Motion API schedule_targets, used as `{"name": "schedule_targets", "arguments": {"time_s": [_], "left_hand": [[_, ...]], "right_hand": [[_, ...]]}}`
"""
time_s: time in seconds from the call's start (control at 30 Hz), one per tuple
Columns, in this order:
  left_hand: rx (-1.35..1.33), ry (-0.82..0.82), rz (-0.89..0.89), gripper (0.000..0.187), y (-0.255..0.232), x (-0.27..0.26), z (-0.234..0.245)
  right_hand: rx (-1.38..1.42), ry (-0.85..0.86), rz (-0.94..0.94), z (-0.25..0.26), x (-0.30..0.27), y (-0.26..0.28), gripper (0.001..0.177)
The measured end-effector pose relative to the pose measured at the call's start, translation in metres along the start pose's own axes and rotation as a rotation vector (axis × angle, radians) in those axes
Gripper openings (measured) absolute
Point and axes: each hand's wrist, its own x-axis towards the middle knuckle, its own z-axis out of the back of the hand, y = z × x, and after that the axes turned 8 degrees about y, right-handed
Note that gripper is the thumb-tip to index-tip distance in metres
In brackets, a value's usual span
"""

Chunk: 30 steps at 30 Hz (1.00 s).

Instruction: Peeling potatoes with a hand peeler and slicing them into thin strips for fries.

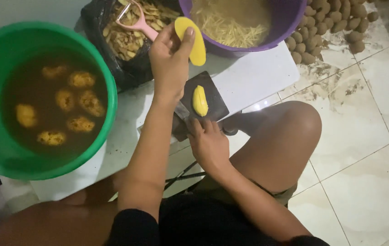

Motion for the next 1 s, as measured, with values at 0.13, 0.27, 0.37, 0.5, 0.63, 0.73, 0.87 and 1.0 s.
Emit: {"name": "schedule_targets", "arguments": {"time_s": [0.13, 0.27, 0.37, 0.5, 0.63, 0.73, 0.87, 1.0], "left_hand": [[0.063, -0.034, 0.13, 0.025, -0.003, -0.001, -0.001], [0.156, 0.057, 0.215, 0.032, -0.008, 0.001, -0.007], [0.228, 0.116, 0.267, 0.034, -0.015, 0.001, -0.017], [0.273, 0.141, 0.345, 0.037, -0.016, 0.004, -0.039], [0.049, 0.23, 0.187, 0.052, 0.024, 0.015, -0.041], [0.076, 0.271, 0.249, 0.051, 0.021, 0.024, -0.053], [0.126, 0.309, 0.35, 0.06, -0.002, 0.036, -0.067], [0.095, 0.346, 0.448, 0.062, -0.009, 0.054, -0.077]], "right_hand": [[0.048, 0.11, 0.006, 0.018, 0.008, -0.005, 0.058], [0.209, -0.081, -0.03, 0.069, 0.03, -0.04, 0.038], [0.079, -0.262, 0.005, 0.127, 0.066, -0.065, 0.047], [-0.083, 0.034, -0.087, 0.163, 0.123, -0.098, 0.047], [-0.129, -0.041, -0.12, 0.137, 0.129, -0.129, 0.021], [-0.093, -0.064, -0.1, 0.142, 0.125, -0.13, 0.02], [-0.134, 0.029, -0.15, 0.147, 0.119, -0.127, 0.025], [-0.137, 0.148, -0.106, 0.154, 0.099, -0.122, 0.025]]}}
